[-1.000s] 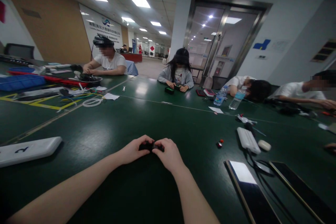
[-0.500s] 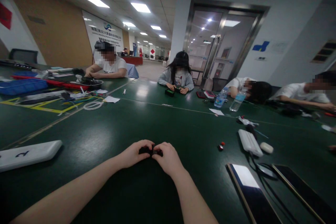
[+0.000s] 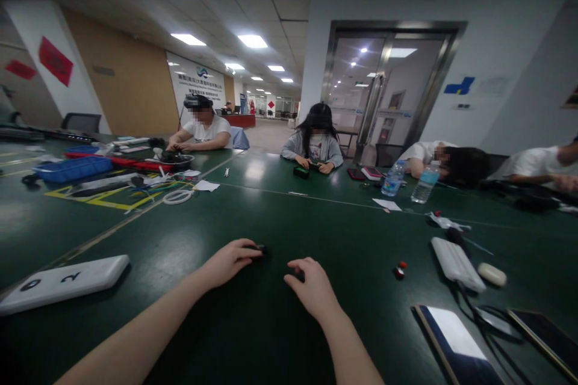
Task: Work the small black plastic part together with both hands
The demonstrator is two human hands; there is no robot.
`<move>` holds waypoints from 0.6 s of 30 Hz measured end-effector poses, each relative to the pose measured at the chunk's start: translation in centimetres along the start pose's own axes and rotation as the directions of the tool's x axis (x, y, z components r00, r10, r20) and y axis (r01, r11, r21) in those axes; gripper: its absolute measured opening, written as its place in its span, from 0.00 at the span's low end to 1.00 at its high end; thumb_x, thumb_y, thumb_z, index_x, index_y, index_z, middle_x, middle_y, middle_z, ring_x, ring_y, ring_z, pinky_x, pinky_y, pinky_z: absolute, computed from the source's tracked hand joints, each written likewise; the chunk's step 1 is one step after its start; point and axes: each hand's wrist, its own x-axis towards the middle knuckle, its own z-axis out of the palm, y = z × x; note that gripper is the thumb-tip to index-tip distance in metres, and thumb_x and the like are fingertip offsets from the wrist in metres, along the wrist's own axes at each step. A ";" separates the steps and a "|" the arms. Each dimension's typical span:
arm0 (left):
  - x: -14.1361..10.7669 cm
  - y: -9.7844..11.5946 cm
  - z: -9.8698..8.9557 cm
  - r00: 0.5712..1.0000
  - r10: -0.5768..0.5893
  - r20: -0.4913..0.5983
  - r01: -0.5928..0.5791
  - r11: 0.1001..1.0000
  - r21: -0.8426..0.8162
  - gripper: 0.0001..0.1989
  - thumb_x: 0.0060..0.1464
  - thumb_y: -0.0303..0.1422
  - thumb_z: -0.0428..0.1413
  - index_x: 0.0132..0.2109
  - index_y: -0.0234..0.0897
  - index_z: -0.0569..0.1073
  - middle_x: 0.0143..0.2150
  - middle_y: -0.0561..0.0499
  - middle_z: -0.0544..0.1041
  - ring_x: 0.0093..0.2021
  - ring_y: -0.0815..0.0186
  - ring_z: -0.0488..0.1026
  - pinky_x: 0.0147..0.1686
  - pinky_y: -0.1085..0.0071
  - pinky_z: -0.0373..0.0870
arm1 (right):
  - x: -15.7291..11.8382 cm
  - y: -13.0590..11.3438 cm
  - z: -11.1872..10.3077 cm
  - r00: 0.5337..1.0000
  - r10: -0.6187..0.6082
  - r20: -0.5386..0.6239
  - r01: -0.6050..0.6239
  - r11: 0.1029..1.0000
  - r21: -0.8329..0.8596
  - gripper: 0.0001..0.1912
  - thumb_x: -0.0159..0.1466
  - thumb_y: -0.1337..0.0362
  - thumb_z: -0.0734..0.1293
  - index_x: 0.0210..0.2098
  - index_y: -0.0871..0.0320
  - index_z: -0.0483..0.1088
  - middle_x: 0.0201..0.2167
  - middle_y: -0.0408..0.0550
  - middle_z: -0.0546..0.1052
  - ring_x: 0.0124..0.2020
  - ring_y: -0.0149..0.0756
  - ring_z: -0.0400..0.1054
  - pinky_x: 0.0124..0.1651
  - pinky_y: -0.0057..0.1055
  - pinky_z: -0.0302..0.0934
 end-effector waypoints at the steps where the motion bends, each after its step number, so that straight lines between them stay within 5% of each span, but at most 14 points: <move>1: -0.1 -1.5 -0.8 0.992 -0.109 -0.070 0.112 0.993 0.028 0.18 0.55 0.28 0.50 0.51 0.49 0.73 0.55 0.51 0.68 0.53 0.63 0.66 0.55 0.67 0.60 | 0.1 0.3 -0.2 1.000 0.025 -0.018 -0.025 1.000 0.010 0.18 0.60 0.59 0.64 0.49 0.52 0.69 0.45 0.47 0.70 0.45 0.38 0.66 0.45 0.34 0.62; 3: -0.5 -4.5 -2.2 0.904 -0.351 -0.244 0.378 0.923 0.071 0.18 0.56 0.29 0.48 0.52 0.42 0.73 0.52 0.47 0.70 0.49 0.62 0.69 0.53 0.68 0.61 | 0.4 1.0 -0.5 0.997 0.067 -0.045 -0.066 0.997 0.027 0.17 0.61 0.60 0.63 0.49 0.54 0.69 0.45 0.48 0.71 0.45 0.39 0.67 0.45 0.35 0.62; 6: -1.6 -7.9 -3.8 0.560 -0.661 -0.500 0.765 0.644 0.006 0.20 0.57 0.32 0.46 0.54 0.36 0.71 0.50 0.39 0.70 0.49 0.56 0.69 0.49 0.64 0.64 | 0.8 1.8 -0.8 0.993 0.110 -0.051 -0.107 0.993 0.058 0.16 0.61 0.62 0.62 0.48 0.56 0.69 0.44 0.48 0.72 0.44 0.38 0.67 0.45 0.35 0.62; 8: -2.1 -8.9 -4.1 0.404 -0.713 -0.573 0.845 0.530 -0.063 0.20 0.57 0.34 0.45 0.54 0.38 0.71 0.50 0.39 0.70 0.50 0.53 0.68 0.48 0.62 0.64 | 0.9 2.2 -0.8 0.992 0.120 -0.046 -0.115 0.990 0.086 0.15 0.61 0.62 0.62 0.47 0.56 0.70 0.45 0.48 0.73 0.45 0.38 0.68 0.46 0.35 0.62; 10: -2.3 -9.1 -4.1 0.374 -0.716 -0.590 0.856 0.511 -0.076 0.20 0.57 0.35 0.44 0.54 0.39 0.71 0.50 0.39 0.70 0.50 0.52 0.67 0.48 0.61 0.64 | 1.1 2.4 -0.8 0.992 0.118 -0.051 -0.112 0.988 0.108 0.15 0.61 0.63 0.61 0.47 0.56 0.70 0.45 0.47 0.73 0.46 0.38 0.68 0.46 0.35 0.62; 15: -2.2 -9.0 -3.8 0.459 -0.676 -0.576 0.832 0.555 0.012 0.22 0.58 0.37 0.42 0.54 0.37 0.71 0.48 0.38 0.71 0.50 0.53 0.67 0.49 0.62 0.62 | 1.1 2.4 -0.7 0.994 0.094 -0.052 -0.087 0.989 0.120 0.14 0.61 0.64 0.61 0.45 0.56 0.71 0.44 0.46 0.74 0.46 0.37 0.68 0.47 0.33 0.61; 18: -2.1 -9.1 -3.9 0.468 -0.667 -0.579 0.830 0.557 0.030 0.22 0.58 0.37 0.43 0.54 0.36 0.71 0.47 0.37 0.72 0.50 0.53 0.68 0.49 0.62 0.62 | 1.1 2.5 -0.4 0.995 0.085 -0.048 -0.080 0.991 0.106 0.13 0.61 0.64 0.61 0.45 0.55 0.71 0.44 0.45 0.75 0.46 0.37 0.69 0.47 0.33 0.62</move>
